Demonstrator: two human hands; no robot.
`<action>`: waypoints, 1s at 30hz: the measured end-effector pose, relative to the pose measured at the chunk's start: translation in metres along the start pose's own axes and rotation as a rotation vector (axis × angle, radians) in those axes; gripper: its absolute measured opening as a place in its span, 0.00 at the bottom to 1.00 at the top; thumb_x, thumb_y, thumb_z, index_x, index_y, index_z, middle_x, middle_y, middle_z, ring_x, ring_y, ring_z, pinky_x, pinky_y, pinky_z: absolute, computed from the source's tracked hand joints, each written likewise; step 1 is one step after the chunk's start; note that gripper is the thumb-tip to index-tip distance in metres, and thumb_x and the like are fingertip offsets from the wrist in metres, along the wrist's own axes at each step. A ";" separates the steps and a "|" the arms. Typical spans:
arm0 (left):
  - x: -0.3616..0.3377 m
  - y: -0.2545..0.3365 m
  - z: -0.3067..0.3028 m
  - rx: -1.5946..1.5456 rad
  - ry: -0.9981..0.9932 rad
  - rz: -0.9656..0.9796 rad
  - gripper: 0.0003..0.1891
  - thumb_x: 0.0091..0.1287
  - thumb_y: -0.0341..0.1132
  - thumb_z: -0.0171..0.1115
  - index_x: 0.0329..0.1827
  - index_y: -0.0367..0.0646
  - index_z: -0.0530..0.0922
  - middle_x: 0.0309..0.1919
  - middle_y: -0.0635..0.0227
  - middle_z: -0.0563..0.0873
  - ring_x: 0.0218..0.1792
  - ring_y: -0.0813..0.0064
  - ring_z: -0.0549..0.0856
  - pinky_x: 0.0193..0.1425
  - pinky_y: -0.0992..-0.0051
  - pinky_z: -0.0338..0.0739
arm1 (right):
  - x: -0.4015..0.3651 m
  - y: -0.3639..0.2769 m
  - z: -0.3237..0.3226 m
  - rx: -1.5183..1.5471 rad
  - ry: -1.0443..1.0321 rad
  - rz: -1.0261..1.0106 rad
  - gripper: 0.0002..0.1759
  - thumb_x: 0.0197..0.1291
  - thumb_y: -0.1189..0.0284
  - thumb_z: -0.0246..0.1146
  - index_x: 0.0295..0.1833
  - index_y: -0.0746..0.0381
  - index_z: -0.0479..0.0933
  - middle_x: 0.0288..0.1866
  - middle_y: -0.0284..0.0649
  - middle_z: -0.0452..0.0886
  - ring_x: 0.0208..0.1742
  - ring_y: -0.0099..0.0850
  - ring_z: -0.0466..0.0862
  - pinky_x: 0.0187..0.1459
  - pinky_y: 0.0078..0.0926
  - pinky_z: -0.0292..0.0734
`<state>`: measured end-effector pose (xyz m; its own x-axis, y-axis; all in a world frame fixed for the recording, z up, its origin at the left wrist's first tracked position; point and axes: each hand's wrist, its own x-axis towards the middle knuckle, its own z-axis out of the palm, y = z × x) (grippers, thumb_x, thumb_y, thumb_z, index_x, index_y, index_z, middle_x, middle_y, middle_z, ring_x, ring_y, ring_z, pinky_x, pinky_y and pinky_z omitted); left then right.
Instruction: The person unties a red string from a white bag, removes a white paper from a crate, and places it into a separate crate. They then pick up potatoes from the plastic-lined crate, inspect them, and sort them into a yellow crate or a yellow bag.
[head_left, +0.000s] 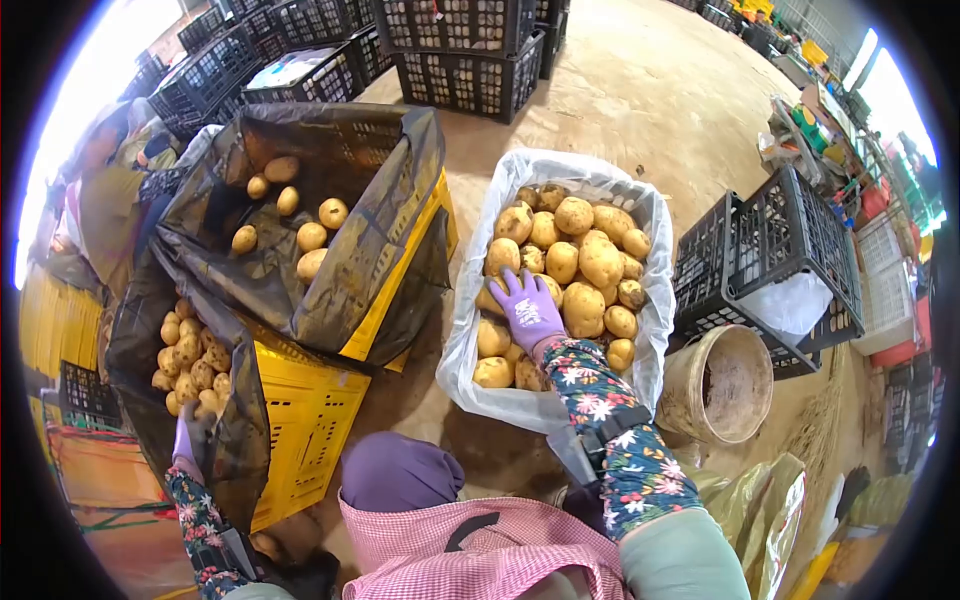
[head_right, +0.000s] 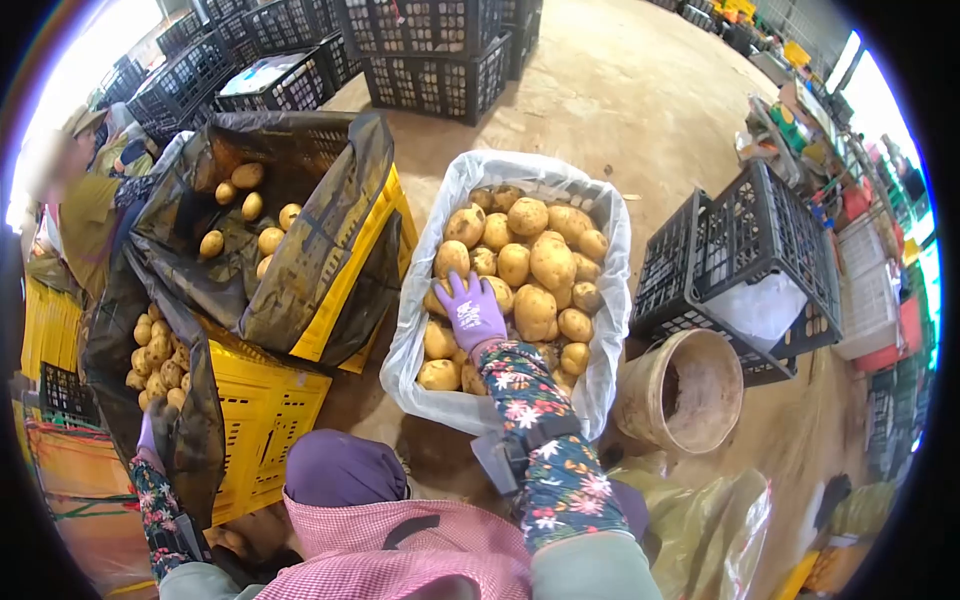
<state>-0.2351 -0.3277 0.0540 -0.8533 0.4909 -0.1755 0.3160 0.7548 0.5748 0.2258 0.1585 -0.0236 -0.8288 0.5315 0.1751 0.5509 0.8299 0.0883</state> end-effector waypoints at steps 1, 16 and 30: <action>-0.014 0.054 0.002 0.023 0.091 -0.034 0.21 0.66 0.32 0.59 0.62 0.35 0.70 0.53 0.61 0.80 0.50 0.67 0.80 0.54 0.72 0.75 | 0.007 0.000 0.005 0.024 -0.061 0.036 0.28 0.56 0.74 0.57 0.65 0.51 0.68 0.65 0.44 0.69 0.63 0.50 0.72 0.59 0.43 0.69; -0.153 0.430 0.261 -1.078 -1.212 0.012 0.26 0.74 0.51 0.50 0.69 0.47 0.63 0.58 0.66 0.76 0.51 0.74 0.80 0.54 0.71 0.77 | -0.095 0.020 -0.153 2.105 0.027 0.540 0.35 0.65 0.61 0.60 0.73 0.61 0.57 0.67 0.40 0.68 0.63 0.32 0.74 0.61 0.31 0.74; -0.181 0.437 0.313 -1.234 -1.118 0.079 0.21 0.77 0.51 0.42 0.66 0.50 0.65 0.57 0.69 0.75 0.56 0.74 0.78 0.55 0.68 0.79 | -0.095 0.038 -0.116 1.640 0.132 0.520 0.25 0.65 0.72 0.59 0.66 0.65 0.69 0.59 0.42 0.76 0.57 0.31 0.77 0.59 0.28 0.73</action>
<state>0.1870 0.0497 0.0874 0.0173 0.9677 -0.2516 -0.6191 0.2080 0.7573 0.3364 0.1202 0.0767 -0.5509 0.8324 -0.0609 0.0014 -0.0721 -0.9974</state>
